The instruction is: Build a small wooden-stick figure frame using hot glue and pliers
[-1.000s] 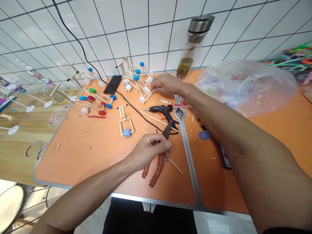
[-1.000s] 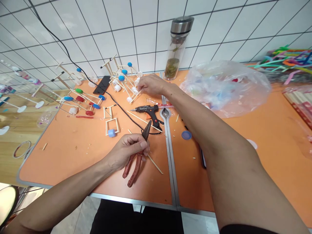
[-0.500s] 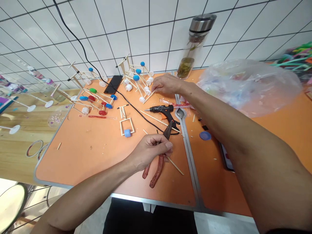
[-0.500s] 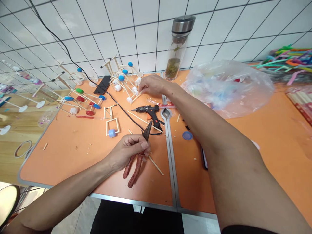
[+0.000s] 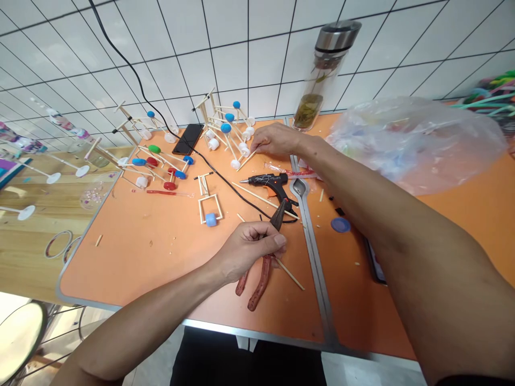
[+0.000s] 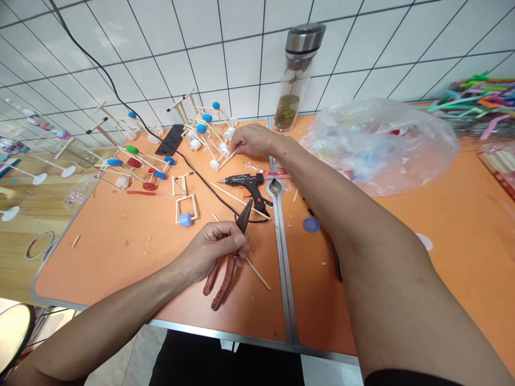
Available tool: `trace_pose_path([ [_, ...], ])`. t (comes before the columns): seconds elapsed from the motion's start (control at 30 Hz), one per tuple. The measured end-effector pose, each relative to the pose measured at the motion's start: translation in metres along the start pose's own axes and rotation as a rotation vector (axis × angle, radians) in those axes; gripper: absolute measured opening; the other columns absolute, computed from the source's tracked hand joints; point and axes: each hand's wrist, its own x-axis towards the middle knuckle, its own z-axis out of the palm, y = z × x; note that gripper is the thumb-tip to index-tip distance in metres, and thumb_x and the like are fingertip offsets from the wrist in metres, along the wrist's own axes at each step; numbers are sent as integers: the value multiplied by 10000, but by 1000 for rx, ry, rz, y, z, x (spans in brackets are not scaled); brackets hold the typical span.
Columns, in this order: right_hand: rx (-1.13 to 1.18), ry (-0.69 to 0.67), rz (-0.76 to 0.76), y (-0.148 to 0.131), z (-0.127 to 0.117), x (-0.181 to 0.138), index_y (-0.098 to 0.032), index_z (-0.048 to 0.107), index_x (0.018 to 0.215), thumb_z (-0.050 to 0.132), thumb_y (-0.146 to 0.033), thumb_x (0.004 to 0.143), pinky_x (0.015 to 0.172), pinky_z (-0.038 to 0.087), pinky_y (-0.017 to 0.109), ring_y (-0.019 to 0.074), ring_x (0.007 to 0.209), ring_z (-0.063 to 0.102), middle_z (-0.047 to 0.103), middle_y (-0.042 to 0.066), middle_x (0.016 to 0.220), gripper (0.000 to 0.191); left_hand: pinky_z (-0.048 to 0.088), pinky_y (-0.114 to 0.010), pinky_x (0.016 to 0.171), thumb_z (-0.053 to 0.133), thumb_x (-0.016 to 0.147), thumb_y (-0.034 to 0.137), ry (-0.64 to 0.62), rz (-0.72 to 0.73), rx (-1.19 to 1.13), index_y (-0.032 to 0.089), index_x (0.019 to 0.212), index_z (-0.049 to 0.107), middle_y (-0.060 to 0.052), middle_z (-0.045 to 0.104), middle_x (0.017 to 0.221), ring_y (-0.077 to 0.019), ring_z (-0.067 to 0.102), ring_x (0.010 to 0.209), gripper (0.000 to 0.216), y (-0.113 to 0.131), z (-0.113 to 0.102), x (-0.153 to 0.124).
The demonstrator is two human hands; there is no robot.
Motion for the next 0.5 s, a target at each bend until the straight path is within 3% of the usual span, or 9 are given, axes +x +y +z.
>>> trace_pose_path([
  [0.5,36,-22,-25,-2,-1,-2,-271,889,1040,659,-279,956,951,511,365,228,1026,748,851,42,1120,246,558,-217,641,929,877,597,-15,-10,15,144,826,744,-25,717,757,-114,705,641,492,-5,-4,1],
])
